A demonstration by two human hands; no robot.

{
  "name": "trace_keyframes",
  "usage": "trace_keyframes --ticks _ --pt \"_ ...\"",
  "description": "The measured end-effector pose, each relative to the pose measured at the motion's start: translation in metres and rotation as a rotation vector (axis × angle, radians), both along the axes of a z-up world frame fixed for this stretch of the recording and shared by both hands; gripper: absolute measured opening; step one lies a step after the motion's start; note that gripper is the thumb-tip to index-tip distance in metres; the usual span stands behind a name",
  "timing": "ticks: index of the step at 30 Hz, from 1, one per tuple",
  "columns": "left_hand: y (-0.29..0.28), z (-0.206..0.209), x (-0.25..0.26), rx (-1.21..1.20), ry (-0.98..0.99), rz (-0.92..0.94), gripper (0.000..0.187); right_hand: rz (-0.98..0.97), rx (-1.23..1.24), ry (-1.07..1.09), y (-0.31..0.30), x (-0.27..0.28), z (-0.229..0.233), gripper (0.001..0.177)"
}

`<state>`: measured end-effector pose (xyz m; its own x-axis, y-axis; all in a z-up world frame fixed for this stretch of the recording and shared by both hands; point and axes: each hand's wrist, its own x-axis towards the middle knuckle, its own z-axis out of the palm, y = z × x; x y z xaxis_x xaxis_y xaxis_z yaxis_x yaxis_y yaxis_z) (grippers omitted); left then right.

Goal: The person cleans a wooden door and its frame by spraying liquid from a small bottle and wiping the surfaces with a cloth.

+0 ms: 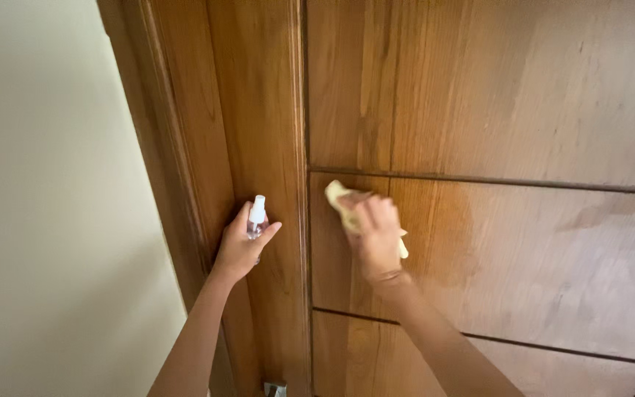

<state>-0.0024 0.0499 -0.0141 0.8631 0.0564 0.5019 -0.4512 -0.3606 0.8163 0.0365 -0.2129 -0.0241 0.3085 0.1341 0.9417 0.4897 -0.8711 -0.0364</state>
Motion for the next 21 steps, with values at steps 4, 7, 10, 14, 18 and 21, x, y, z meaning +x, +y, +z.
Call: trace_keyframes --ticks 4,7,10,14,18,21 --pt "-0.003 0.006 -0.007 -0.046 0.160 0.017 0.030 -0.024 -0.314 -0.086 -0.014 -0.024 -0.045 0.043" --pt "-0.002 0.004 -0.006 0.034 0.019 0.004 0.029 -0.008 -0.356 -0.091 -0.060 -0.022 -0.056 0.035" --pt "-0.002 0.003 -0.003 0.035 0.104 0.055 0.027 0.014 -0.280 -0.143 -0.072 -0.025 -0.029 0.025" --pt "-0.003 -0.002 -0.003 -0.009 -0.008 0.023 0.030 -0.131 -0.099 -0.312 -0.064 -0.046 0.045 0.039" --pt "0.000 -0.004 -0.002 0.012 -0.011 0.018 0.031 -0.122 -0.091 -0.448 -0.025 -0.009 0.068 0.020" --pt "0.000 -0.002 0.003 0.082 0.039 0.034 0.026 -0.100 -0.177 -0.159 0.003 0.009 0.036 0.013"
